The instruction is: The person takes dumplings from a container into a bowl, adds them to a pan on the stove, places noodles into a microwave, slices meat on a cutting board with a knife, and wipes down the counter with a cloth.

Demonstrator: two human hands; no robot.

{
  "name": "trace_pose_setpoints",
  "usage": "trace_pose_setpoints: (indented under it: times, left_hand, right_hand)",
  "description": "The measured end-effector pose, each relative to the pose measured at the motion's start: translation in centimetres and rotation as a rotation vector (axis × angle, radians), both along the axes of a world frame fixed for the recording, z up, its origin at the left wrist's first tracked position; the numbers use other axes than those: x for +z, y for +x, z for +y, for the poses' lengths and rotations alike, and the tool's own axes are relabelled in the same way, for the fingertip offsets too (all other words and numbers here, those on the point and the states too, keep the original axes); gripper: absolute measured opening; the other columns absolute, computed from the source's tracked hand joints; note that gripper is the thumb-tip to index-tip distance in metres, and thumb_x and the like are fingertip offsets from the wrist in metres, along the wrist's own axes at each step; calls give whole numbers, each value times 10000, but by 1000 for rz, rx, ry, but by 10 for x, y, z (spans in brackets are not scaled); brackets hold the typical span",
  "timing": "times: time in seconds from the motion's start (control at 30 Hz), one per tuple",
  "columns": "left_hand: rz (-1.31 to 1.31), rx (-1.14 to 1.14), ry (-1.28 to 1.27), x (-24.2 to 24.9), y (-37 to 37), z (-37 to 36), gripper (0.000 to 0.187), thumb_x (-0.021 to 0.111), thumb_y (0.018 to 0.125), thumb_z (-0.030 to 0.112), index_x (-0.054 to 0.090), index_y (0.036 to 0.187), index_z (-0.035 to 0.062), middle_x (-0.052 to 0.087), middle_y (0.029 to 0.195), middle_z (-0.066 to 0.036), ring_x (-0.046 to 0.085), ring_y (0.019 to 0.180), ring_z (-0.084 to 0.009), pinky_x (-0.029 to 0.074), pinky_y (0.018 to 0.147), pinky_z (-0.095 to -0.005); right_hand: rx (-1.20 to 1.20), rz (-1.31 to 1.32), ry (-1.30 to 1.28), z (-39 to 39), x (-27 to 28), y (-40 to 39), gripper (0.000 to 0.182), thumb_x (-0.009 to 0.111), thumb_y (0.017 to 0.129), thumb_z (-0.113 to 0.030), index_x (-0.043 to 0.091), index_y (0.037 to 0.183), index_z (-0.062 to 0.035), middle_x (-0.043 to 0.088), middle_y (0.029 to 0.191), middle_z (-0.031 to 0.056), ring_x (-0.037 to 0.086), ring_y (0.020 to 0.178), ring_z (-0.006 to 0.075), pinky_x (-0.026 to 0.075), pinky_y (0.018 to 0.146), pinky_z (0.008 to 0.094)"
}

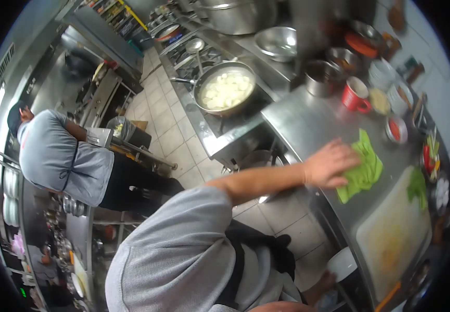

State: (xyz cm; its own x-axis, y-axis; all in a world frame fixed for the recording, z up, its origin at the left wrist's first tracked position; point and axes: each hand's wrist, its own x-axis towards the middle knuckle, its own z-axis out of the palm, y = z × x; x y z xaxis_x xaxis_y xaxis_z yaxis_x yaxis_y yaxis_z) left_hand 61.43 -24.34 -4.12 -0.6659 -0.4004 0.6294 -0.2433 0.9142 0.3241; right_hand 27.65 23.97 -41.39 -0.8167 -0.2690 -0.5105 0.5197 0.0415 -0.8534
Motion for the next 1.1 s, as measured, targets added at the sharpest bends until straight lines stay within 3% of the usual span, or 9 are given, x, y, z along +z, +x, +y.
trace_pose_setpoints:
  times: [0.13,0.2,0.33,0.43,0.57,0.7,0.83,0.93,1.1]
  left_hand:
    - [191,-82,77,50,148,35,570,692,922,328,545,1409,70,595,1364,-132,582,1245,-310,418,1103,-519]
    - [230,40,158,66,247,39,482,716,907,304,629,1305,47,677,1188,-118,647,1060,-307,502,924,-424]
    - [250,385,379,50,439,34,217,731,899,211,730,1068,74,737,874,-62,695,774,-265,526,738,-382]
    - [188,614,561,33,568,31,172,729,903,220,745,1019,95,749,916,-92,708,786,-277,539,758,-382]
    - [93,812,636,51,694,35,188,705,923,244,741,1023,88,749,932,-94,716,802,-280,551,767,-387]
    - [100,985,727,79,757,31,249,678,944,285,729,1042,62,741,903,-106,727,794,-258,570,761,-385]
    - [277,895,843,105,776,4,334,674,961,325,700,1178,72,742,948,-114,725,848,-227,565,785,-361]
    - [290,467,1067,135,778,-41,442,651,990,267,579,1380,73,699,899,-57,656,852,-151,529,852,-322]
    - [-114,172,1118,183,788,-135,478,625,958,303,580,1365,56,704,905,-112,672,824,-198,528,762,-350]
  right_hand:
    - [159,1,62,-44,113,95,349,629,945,-302,640,1098,11,669,1014,159,672,945,352,571,819,465]
    - [296,0,57,-83,188,168,361,626,936,-280,624,1137,19,662,1048,161,667,973,347,563,839,470]
    - [572,-15,-10,-175,299,326,405,620,917,-236,593,1216,35,647,1116,165,657,1030,337,547,878,479]
    - [823,-11,-93,-249,334,411,451,616,903,-203,569,1275,47,637,1167,168,650,1073,330,535,908,486]
    - [1063,-4,-193,-381,428,562,476,612,900,-83,519,1337,78,631,1237,165,625,1142,265,476,1010,389]
    - [1195,9,-163,-445,460,661,440,629,881,-80,582,1289,78,674,1199,140,663,1077,237,499,968,345]
    - [1341,87,-174,-490,479,732,378,606,877,-71,641,1219,86,713,1127,110,679,988,189,507,901,303]
    - [1370,121,-197,-519,480,770,338,602,884,-67,665,1182,81,721,1089,94,674,958,167,505,877,290]
    - [1299,157,-162,-576,485,829,300,605,895,-68,681,1142,84,724,1056,79,667,925,149,504,857,278]
